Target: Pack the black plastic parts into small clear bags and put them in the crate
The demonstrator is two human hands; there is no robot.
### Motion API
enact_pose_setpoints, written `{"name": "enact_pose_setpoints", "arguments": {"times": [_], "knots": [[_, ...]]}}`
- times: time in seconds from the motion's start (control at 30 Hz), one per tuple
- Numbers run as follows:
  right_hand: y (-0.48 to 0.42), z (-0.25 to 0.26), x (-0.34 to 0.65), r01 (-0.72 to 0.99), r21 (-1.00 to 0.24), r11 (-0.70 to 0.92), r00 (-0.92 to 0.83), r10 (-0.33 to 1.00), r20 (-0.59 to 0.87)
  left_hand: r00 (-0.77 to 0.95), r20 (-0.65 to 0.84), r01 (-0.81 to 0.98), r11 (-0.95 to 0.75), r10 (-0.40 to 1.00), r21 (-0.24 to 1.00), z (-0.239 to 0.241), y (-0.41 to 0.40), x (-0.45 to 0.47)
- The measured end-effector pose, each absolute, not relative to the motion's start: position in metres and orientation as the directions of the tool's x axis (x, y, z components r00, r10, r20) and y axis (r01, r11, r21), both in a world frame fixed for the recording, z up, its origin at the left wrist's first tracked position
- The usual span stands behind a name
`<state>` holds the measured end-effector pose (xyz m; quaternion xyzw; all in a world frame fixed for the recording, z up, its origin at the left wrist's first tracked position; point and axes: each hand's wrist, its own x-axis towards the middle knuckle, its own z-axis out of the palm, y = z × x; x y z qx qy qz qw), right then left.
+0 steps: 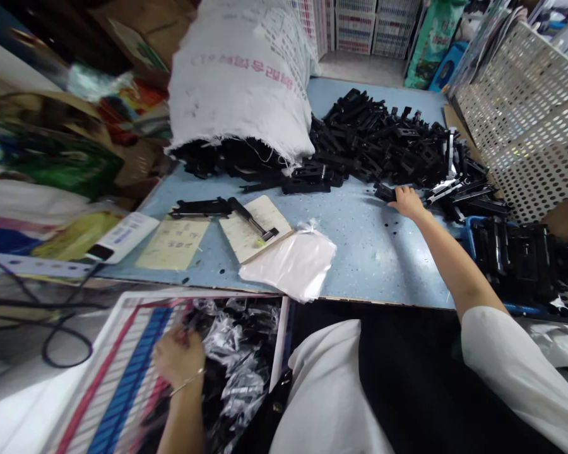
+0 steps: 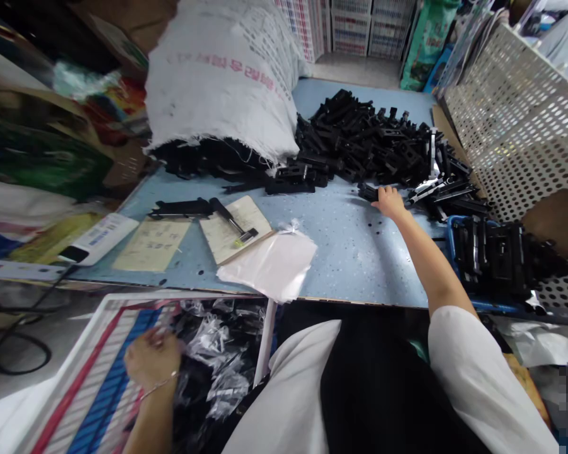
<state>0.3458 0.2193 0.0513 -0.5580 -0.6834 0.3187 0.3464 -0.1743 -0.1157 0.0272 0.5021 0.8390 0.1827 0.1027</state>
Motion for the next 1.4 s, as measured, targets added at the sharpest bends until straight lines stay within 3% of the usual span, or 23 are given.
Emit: {"name": "enact_pose_setpoints", "arguments": {"times": [0.07,0.13,0.23,0.3,0.37,0.5,0.63,0.73,0.83,0.9,1.0,1.07,1.2,1.3,1.4], "knots": [[0.192,0.053,0.319,0.499,-0.861,0.097,-0.164,0.986,0.015,-0.538,0.141,0.737,0.382,0.831,0.558,0.029,-0.086,-0.145],[0.150,0.053,0.284,0.465,-0.882,0.079,-0.193,0.981,-0.014,-0.387,0.109,0.644,0.184,0.916,0.743,0.037,-0.049,-0.092],[0.077,0.052,0.240,0.386,-0.914,0.127,-0.230,0.972,0.037,-0.038,0.027,0.191,-0.020,0.999,0.981,0.055,0.004,0.004],[0.039,0.057,0.230,0.357,-0.905,0.233,-0.279,0.951,0.134,0.065,-0.011,-0.083,0.017,0.998,0.996,0.064,0.026,0.056],[0.019,0.065,0.240,0.420,-0.834,0.356,-0.276,0.926,0.257,0.119,-0.125,-0.280,0.154,0.985,0.947,0.071,0.034,0.086],[0.026,0.079,0.289,0.661,-0.587,0.466,-0.259,0.877,0.405,0.463,-0.363,-0.471,0.571,0.809,0.672,0.080,0.025,0.102],[0.059,0.084,0.315,0.747,-0.403,0.530,-0.486,0.847,0.214,0.756,-0.419,-0.373,0.857,0.503,0.356,0.088,0.014,0.119],[0.072,0.088,0.311,0.801,-0.314,0.510,-0.495,0.859,0.131,0.688,-0.498,-0.432,0.850,0.527,0.303,0.089,0.016,0.138],[0.063,0.091,0.302,0.843,-0.192,0.503,-0.417,0.835,0.359,0.472,-0.583,-0.543,0.739,0.662,0.399,0.086,0.028,0.141],[0.046,0.089,0.296,0.797,-0.125,0.591,-0.438,0.708,0.553,0.383,-0.592,-0.571,0.686,0.709,0.451,0.084,0.037,0.135],[0.018,0.079,0.285,0.662,-0.022,0.749,-0.552,0.508,0.661,0.378,-0.571,-0.578,0.667,0.729,0.469,0.082,0.042,0.128],[0.005,0.070,0.276,0.610,0.023,0.792,-0.604,0.447,0.660,0.334,-0.572,-0.542,0.649,0.749,0.534,0.078,0.038,0.129],[0.015,0.058,0.279,0.533,-0.038,0.845,-0.726,0.480,0.493,0.027,-0.463,-0.309,0.447,0.886,0.839,0.054,0.026,0.134],[0.050,0.052,0.314,0.673,-0.119,0.730,-0.660,0.665,0.348,-0.053,-0.233,-0.002,0.233,0.971,0.972,0.022,0.028,0.129],[0.095,0.048,0.365,0.879,-0.129,0.460,-0.415,0.869,0.270,0.002,0.004,0.402,-0.005,1.000,0.916,-0.005,0.036,0.121]]}}
